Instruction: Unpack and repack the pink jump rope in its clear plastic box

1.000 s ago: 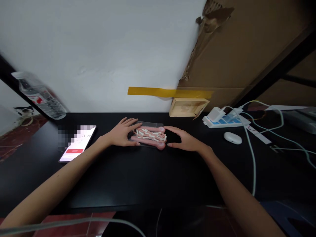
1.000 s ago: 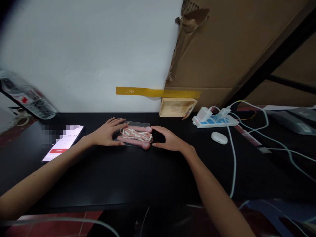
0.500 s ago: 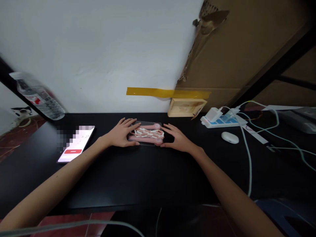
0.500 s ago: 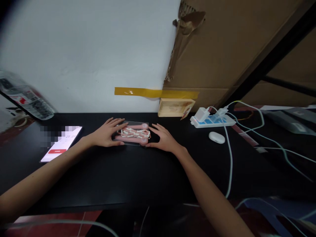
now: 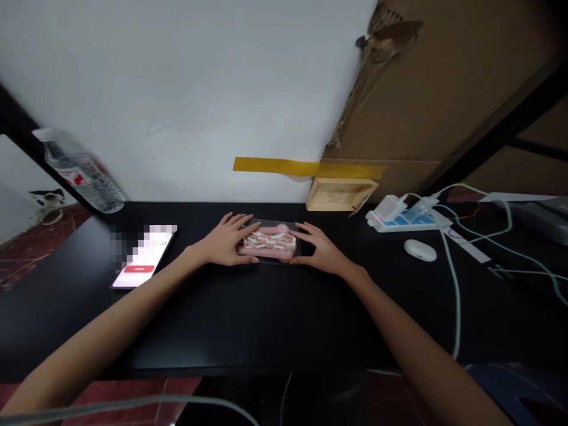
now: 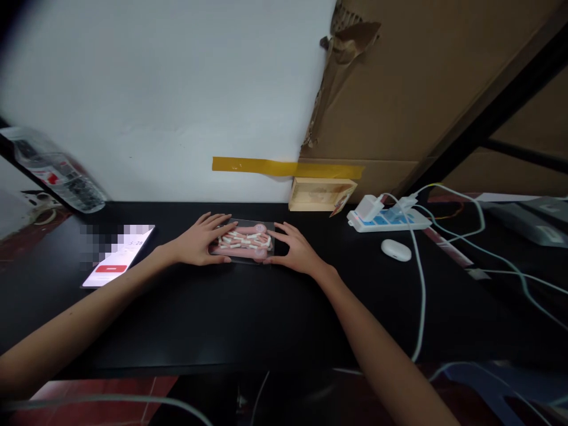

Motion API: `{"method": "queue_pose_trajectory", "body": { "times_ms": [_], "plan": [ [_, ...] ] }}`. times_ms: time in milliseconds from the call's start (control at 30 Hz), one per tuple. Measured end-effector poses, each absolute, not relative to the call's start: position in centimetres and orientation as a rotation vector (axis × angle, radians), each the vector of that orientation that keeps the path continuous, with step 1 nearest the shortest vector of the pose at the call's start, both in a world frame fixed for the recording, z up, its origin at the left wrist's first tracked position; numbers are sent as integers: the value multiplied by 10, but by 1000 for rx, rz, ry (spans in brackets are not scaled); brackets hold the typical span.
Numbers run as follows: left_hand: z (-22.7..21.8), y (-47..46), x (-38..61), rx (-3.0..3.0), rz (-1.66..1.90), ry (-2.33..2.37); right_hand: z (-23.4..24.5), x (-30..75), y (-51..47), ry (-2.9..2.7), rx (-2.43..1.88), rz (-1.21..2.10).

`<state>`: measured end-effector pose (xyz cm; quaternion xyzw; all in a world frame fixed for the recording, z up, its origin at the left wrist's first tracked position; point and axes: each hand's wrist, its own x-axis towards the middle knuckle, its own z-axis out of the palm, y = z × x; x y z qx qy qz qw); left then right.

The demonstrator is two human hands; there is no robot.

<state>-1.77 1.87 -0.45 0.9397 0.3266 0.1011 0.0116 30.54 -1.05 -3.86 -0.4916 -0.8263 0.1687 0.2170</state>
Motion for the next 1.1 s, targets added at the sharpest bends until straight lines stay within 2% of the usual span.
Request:
{"method": "queue_pose_trajectory", "body": {
  "times_ms": [333,600,767,1100],
  "plan": [
    [-5,2,1,2922,322,1087,-51,290,-9,-2261,-1343,375],
    [-7,0,6,2887,320,1153,-36,310,-7,-2200,-1296,552],
    [-7,0,4,2887,334,1134,-38,320,-3,-2059,-1374,440],
    [-8,2,4,2854,387,1105,-36,321,-5,-2344,-1303,543]
  ]
}}
